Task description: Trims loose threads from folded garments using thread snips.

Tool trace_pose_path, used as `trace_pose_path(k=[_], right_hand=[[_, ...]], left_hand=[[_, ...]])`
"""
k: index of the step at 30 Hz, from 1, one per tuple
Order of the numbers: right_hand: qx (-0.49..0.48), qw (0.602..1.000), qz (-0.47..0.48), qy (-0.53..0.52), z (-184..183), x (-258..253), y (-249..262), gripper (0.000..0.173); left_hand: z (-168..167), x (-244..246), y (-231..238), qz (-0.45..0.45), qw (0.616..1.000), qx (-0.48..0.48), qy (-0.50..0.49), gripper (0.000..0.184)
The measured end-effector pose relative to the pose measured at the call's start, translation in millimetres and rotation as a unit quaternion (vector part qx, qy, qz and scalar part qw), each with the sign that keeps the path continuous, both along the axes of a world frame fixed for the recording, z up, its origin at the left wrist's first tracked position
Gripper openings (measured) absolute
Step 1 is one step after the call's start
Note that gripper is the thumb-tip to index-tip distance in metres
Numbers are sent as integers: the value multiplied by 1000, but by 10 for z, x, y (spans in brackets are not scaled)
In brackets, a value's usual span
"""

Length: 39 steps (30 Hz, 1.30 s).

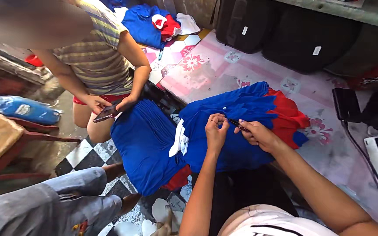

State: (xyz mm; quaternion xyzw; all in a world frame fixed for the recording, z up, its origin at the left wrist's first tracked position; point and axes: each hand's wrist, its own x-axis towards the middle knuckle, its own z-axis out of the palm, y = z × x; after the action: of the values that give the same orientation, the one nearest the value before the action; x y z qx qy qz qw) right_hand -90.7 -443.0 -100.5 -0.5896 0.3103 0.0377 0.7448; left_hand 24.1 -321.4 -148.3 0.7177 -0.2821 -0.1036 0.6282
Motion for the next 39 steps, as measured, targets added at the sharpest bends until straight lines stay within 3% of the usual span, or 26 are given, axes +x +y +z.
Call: trace_pose_path(k=[16,28,31,33,34,36,38,39], right_hand=[[-1,1000,-14,7,31,40,72,43],[-20,996,-83,3,-71,104,108,39],[-15,999,-37,-26,5,35,26,44],[-80,994,-15,-73,50,7,-18,45],[-161,982,-22,-92,49,18,-34,39],[-380,919,-7,-104,23,92,-111,23],[-499,864,28,-63,11,241,-178,37],[-515,855,48,-33,2,319,-201,35]], left_hand=[[-58,-10,27,-1,999,-31,21,4],[-59,11,15,-16,1000,-12,13,5],[41,-20,117,-28,999,-9,28,4],[142,-67,303,-63,998,12,7,9],[186,-92,436,-97,994,40,-10,12],[270,-150,764,-181,975,116,-62,14],[392,-213,1104,-240,931,256,-98,13],[498,-231,1219,-268,891,358,-76,17]])
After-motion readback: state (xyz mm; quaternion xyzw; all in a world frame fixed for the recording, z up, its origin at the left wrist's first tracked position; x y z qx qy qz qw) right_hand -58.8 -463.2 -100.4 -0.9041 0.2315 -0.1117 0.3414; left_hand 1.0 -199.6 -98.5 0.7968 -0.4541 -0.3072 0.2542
